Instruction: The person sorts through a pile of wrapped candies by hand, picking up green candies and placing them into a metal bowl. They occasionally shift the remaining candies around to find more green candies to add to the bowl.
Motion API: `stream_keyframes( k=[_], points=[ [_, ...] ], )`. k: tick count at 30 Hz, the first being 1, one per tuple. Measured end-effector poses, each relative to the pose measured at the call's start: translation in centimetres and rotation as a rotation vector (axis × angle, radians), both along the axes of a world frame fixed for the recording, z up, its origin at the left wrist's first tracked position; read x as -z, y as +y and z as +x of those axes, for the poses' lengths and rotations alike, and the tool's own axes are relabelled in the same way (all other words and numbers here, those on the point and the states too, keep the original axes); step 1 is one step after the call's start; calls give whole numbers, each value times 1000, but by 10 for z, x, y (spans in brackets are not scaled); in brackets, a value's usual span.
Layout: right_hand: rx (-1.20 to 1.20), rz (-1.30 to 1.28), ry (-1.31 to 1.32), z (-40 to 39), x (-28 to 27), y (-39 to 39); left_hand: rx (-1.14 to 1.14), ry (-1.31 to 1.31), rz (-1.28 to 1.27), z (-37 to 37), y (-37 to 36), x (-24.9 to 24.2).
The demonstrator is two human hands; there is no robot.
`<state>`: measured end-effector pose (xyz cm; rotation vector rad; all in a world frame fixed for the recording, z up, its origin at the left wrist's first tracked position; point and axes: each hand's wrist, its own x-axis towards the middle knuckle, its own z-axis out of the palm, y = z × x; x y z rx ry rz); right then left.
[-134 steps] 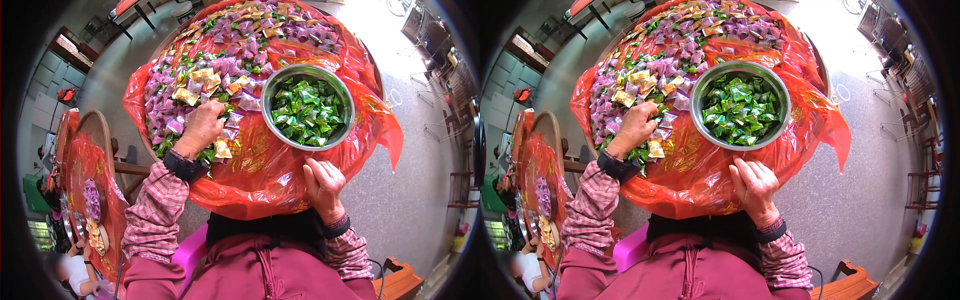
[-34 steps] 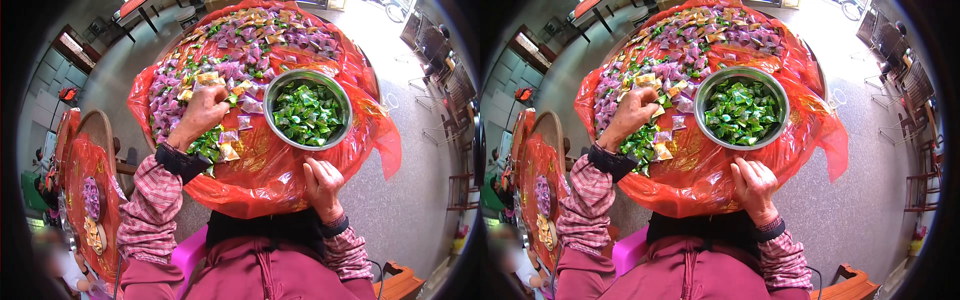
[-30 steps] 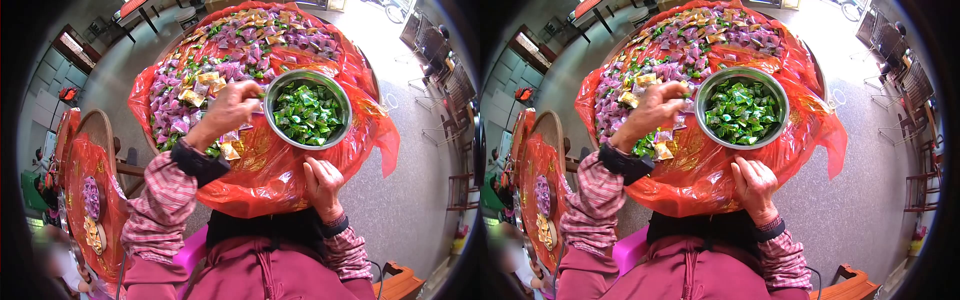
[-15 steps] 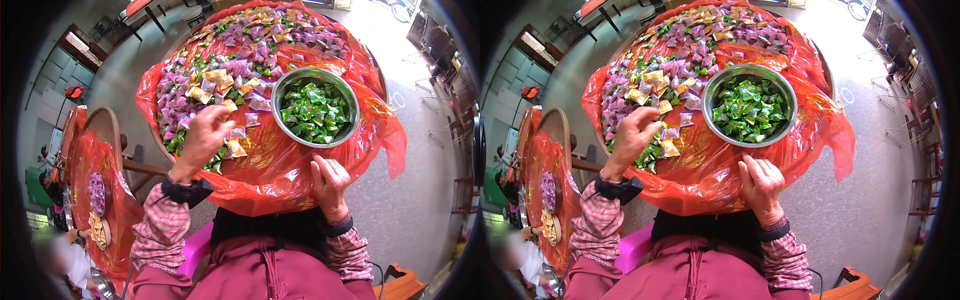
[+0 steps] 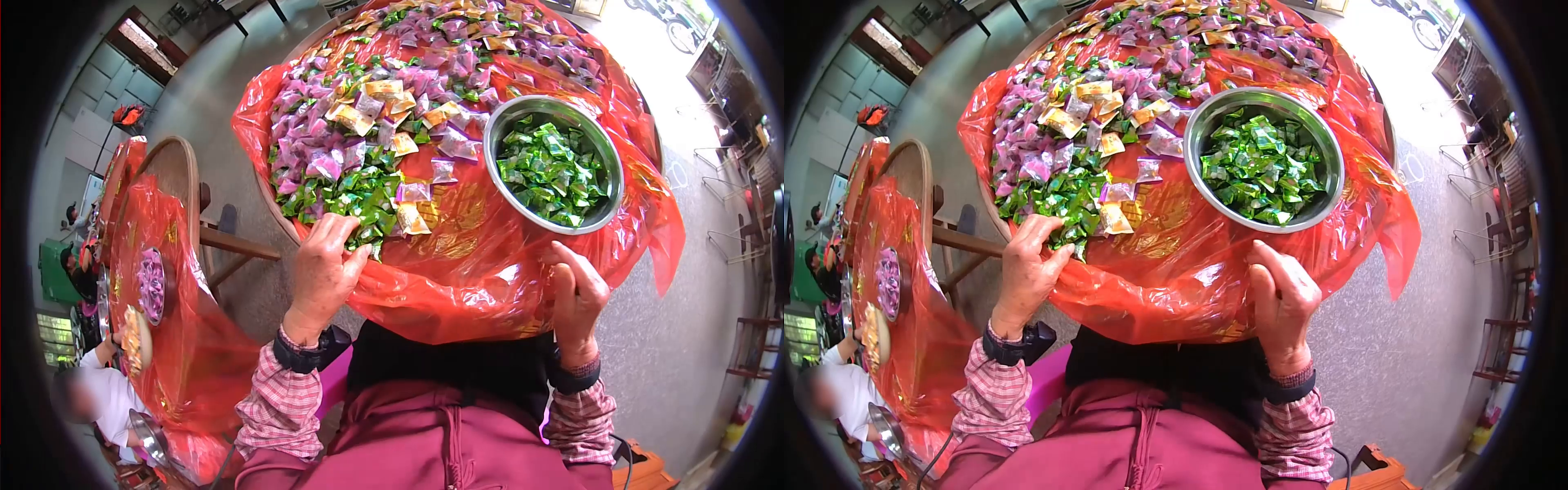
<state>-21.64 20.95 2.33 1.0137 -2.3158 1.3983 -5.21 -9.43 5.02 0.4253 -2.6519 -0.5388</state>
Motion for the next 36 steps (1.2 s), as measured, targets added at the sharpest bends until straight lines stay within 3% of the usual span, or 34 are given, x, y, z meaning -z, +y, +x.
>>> stream_keyframes(
  k=[2, 6, 14, 18, 24, 26, 36],
  points=[
    [48, -40, -72, 5, -7, 3, -38, -23, 30, -1, 2, 5],
    [-58, 60, 276, 16, -31, 0, -44, 33, -11, -3, 2, 13],
    [-335, 137, 259, 32, -38, -64, -74, 119, 87, -2, 1, 18],
    [-276, 273, 174, 36, -11, -71, -108, 82, 128, -2, 2, 19],
    [-234, 236, 133, 41, -8, -68, -118, 113, 146, -7, 0, 25],
    [-224, 230, 117, 43, -7, -68, -113, 94, 44, -9, -2, 23],
    [-198, 153, 236, 45, 4, -61, -133, 154, 97, -17, -9, 17]
  ],
)
